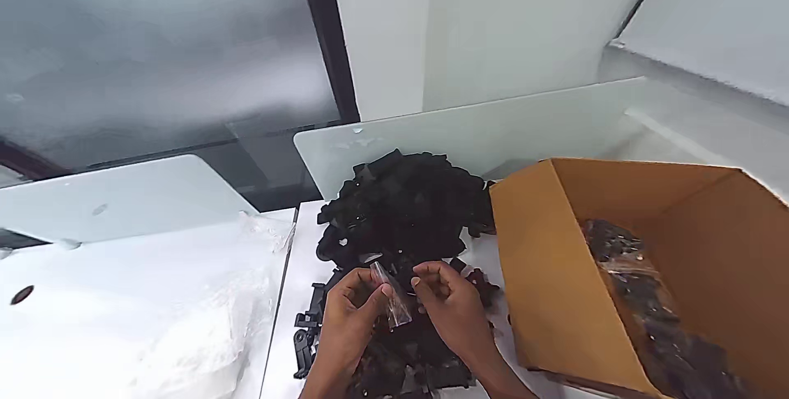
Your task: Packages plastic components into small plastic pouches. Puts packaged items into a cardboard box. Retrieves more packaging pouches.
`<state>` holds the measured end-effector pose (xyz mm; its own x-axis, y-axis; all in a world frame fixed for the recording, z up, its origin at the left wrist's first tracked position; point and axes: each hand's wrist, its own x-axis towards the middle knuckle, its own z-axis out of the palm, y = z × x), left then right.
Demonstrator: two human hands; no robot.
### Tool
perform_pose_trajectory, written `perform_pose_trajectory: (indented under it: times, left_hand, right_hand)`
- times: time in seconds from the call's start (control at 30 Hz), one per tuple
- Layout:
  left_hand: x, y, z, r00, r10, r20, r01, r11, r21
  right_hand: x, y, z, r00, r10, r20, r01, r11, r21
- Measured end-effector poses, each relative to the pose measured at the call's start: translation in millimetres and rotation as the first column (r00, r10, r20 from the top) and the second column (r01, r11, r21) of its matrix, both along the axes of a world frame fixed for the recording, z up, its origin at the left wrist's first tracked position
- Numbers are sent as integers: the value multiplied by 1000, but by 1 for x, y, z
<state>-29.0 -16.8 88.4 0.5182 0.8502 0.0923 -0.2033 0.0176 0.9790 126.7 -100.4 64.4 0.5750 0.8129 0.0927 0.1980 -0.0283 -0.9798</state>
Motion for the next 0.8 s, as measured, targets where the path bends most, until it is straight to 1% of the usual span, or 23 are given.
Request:
perform_pose_trajectory:
  times: [0.07, 0.13, 0.2, 0.37, 0.43, 0.5, 0.53, 0.6, 0.63, 0.67, 0.7, 0.73, 0.77, 0.8]
  left_hand:
    - [-5, 3, -4, 998, 46, 35, -46, 999, -16]
    - [-9, 5, -7, 996, 82, 45, -81, 996, -27]
    - [-11, 5, -9, 994, 95, 51, -94, 995, -25]
    - [-15, 9, -16, 998, 50, 31, -49, 998, -26]
    - [-18, 11, -18, 1000, 17, 13, -17, 1000, -10]
    - [-21, 14, -15, 1000, 1, -27, 0, 1000, 16]
    - [-23, 16, -13, 998, 2, -62, 0, 1000, 31]
    - [-25, 18, -10, 989, 32, -147, -21, 997, 80]
    - [-24, 18, -9, 976, 86, -200, -59, 988, 140]
    - [-21, 17, -10, 949, 175, -261, -109, 962, 250]
    - [-18, 17, -12, 901, 295, -318, -152, 902, 404]
    - [-14, 15, -14, 845, 409, -344, -169, 815, 554]
    - [-10, 13, -14, 806, 486, -338, -160, 729, 666]
    - [-5, 9, -13, 787, 526, -322, -141, 662, 736]
  right_hand:
    - [-7, 5, 4, 999, 25, 21, -28, 985, 170]
    - [-12, 8, 9, 990, 140, 0, -135, 955, 263]
    - [-18, 11, 9, 972, 235, 5, -227, 933, 279]
    - [-20, 15, 6, 933, 359, -12, -343, 899, 273]
    - [-18, 15, 4, 935, 356, -10, -341, 903, 261]
    - [-14, 16, 0, 950, 312, 9, -302, 912, 278]
    - [-11, 16, -2, 957, 289, 35, -287, 915, 283]
    - [-3, 16, -4, 950, 269, 157, -302, 917, 260]
    - [-2, 15, -4, 936, 257, 240, -311, 923, 228]
    - [-2, 14, -4, 914, 233, 332, -304, 936, 180]
    - [-3, 14, -4, 883, 199, 425, -275, 953, 125]
    - [-5, 14, -3, 845, 172, 507, -239, 969, 69]
    - [-7, 14, -3, 809, 148, 569, -198, 980, 25]
    - [-9, 15, -3, 785, 131, 605, -162, 987, -3]
